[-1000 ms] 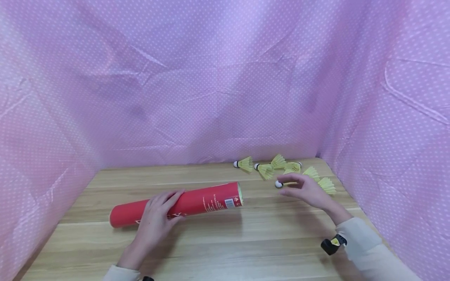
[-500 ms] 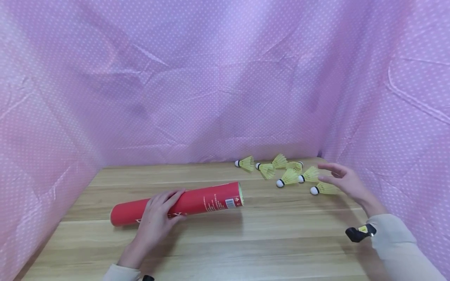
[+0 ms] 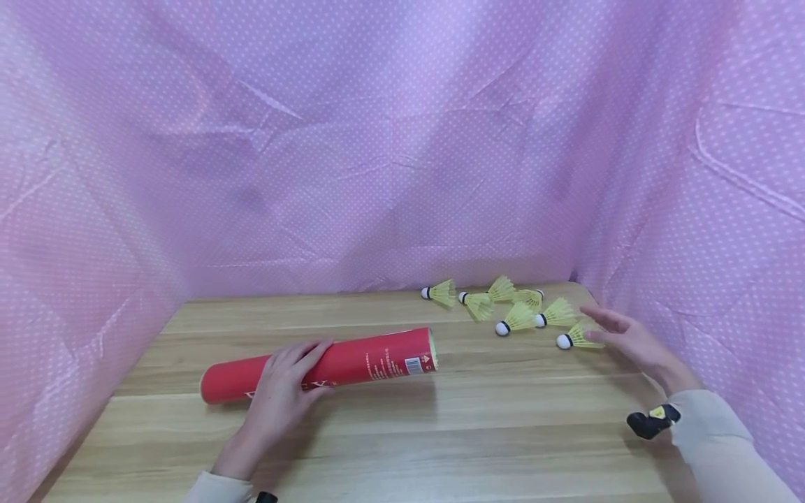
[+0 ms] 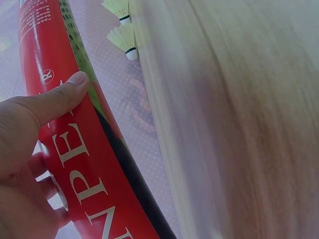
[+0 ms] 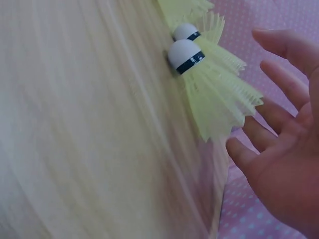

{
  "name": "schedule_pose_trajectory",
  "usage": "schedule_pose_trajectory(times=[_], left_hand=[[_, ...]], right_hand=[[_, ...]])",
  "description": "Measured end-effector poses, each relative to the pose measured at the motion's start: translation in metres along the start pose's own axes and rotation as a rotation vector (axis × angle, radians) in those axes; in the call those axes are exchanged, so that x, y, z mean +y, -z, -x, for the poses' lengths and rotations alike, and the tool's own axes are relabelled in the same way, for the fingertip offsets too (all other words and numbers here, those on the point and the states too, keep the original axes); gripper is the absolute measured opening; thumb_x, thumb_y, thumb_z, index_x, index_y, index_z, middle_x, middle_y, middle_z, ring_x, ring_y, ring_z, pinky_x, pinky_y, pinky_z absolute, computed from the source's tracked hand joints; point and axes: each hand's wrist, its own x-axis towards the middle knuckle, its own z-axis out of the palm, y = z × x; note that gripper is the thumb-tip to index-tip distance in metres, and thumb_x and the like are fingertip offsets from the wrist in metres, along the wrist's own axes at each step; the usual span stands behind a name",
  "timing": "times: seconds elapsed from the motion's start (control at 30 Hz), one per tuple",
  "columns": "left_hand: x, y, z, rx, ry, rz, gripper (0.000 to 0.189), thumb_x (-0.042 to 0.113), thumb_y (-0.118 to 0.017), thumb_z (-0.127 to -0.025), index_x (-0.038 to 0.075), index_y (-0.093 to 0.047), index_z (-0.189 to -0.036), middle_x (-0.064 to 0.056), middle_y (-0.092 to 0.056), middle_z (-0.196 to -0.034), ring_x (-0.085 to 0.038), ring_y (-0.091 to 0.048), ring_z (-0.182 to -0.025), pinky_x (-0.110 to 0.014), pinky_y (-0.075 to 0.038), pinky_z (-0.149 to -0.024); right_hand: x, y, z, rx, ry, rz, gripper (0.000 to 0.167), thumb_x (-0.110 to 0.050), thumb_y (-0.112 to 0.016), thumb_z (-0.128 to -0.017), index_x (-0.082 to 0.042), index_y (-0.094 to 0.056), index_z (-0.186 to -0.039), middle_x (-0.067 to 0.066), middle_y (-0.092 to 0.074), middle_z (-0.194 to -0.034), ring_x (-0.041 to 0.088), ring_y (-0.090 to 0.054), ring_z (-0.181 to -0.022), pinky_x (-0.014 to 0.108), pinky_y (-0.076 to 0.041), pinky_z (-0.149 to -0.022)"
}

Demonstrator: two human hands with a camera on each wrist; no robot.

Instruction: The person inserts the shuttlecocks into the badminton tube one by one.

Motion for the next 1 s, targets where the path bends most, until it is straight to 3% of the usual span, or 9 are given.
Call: schedule_pose_trajectory(times=[0.33,0.43,0.5,0.57,0.63,0.77,0.93,1.0], left_hand=[[0.0,0.0,0.0,-0.001,0.001,0.003,0.089,0.018,-0.098,-0.063,0.02,-0.058,-0.143,-0.009,-0.062,-0.131,-0.035,-0.054,-0.12,-0.058,-0.036,-0.104],[0.0,0.0,-0.001,-0.002,0.001,0.004,0.089,0.019,-0.098,-0.063,0.02,-0.058,-0.143,-0.009,-0.062,-0.131,-0.035,-0.054,-0.12,-0.057,-0.036,-0.105],[0.0,0.0,-0.001,-0.004,0.003,0.004,0.089,0.019,-0.098,-0.063,0.02,-0.058,-0.143,-0.009,-0.062,-0.132,-0.035,-0.054,-0.12,-0.057,-0.035,-0.105],[0.0,0.0,-0.001,-0.006,0.003,0.002,0.089,0.019,-0.098,-0.063,0.02,-0.058,-0.143,-0.009,-0.062,-0.132,-0.035,-0.054,-0.12,-0.057,-0.036,-0.105],[-0.001,-0.001,-0.001,-0.006,0.004,0.001,0.09,0.019,-0.098,-0.063,0.02,-0.058,-0.143,-0.008,-0.062,-0.132,-0.035,-0.054,-0.12,-0.057,-0.036,-0.105],[-0.001,-0.001,-0.001,-0.004,0.0,0.002,0.09,0.019,-0.098,-0.063,0.02,-0.058,-0.143,-0.009,-0.062,-0.132,-0.035,-0.054,-0.12,-0.057,-0.036,-0.104],[-0.001,-0.001,-0.001,-0.003,-0.006,0.007,0.09,0.019,-0.097,-0.064,0.02,-0.058,-0.144,-0.008,-0.062,-0.132,-0.035,-0.055,-0.12,-0.056,-0.036,-0.104],[-0.002,0.0,-0.001,-0.001,-0.009,0.008,0.09,0.018,-0.097,-0.064,0.02,-0.057,-0.144,-0.008,-0.062,-0.132,-0.035,-0.055,-0.12,-0.057,-0.036,-0.104]], right_hand=[[0.009,-0.002,0.002,-0.07,0.028,0.078,0.069,-0.024,-0.068,-0.096,0.001,-0.035,-0.152,0.031,-0.026,-0.157,0.057,-0.025,-0.139,0.07,-0.023,-0.108],[0.011,-0.001,0.004,-0.095,0.062,0.1,0.069,-0.021,-0.069,-0.096,0.002,-0.035,-0.152,0.03,-0.028,-0.156,0.055,-0.029,-0.139,0.053,-0.035,-0.11],[0.012,0.0,0.004,-0.105,0.079,0.105,0.069,-0.02,-0.069,-0.095,0.002,-0.037,-0.151,0.029,-0.031,-0.156,0.053,-0.035,-0.136,0.035,-0.043,-0.104],[0.014,0.0,0.005,-0.119,0.088,0.088,0.069,-0.019,-0.07,-0.094,0.003,-0.037,-0.15,0.03,-0.032,-0.155,0.049,-0.041,-0.133,0.022,-0.045,-0.096],[0.016,-0.001,0.005,-0.126,0.087,0.067,0.068,-0.018,-0.071,-0.093,0.003,-0.039,-0.149,0.031,-0.034,-0.153,0.042,-0.047,-0.13,0.016,-0.044,-0.091],[0.019,-0.001,0.005,-0.117,0.075,0.075,0.066,-0.019,-0.071,-0.094,0.002,-0.041,-0.149,0.03,-0.038,-0.151,0.032,-0.052,-0.127,0.024,-0.048,-0.094],[0.016,-0.002,0.008,-0.072,0.042,0.122,0.065,-0.027,-0.069,-0.096,-0.002,-0.043,-0.15,0.03,-0.042,-0.149,0.047,-0.047,-0.129,0.059,-0.045,-0.1],[0.015,-0.002,0.009,-0.054,0.023,0.127,0.063,-0.029,-0.068,-0.097,-0.004,-0.043,-0.149,0.03,-0.045,-0.147,0.048,-0.048,-0.128,0.065,-0.043,-0.099]])
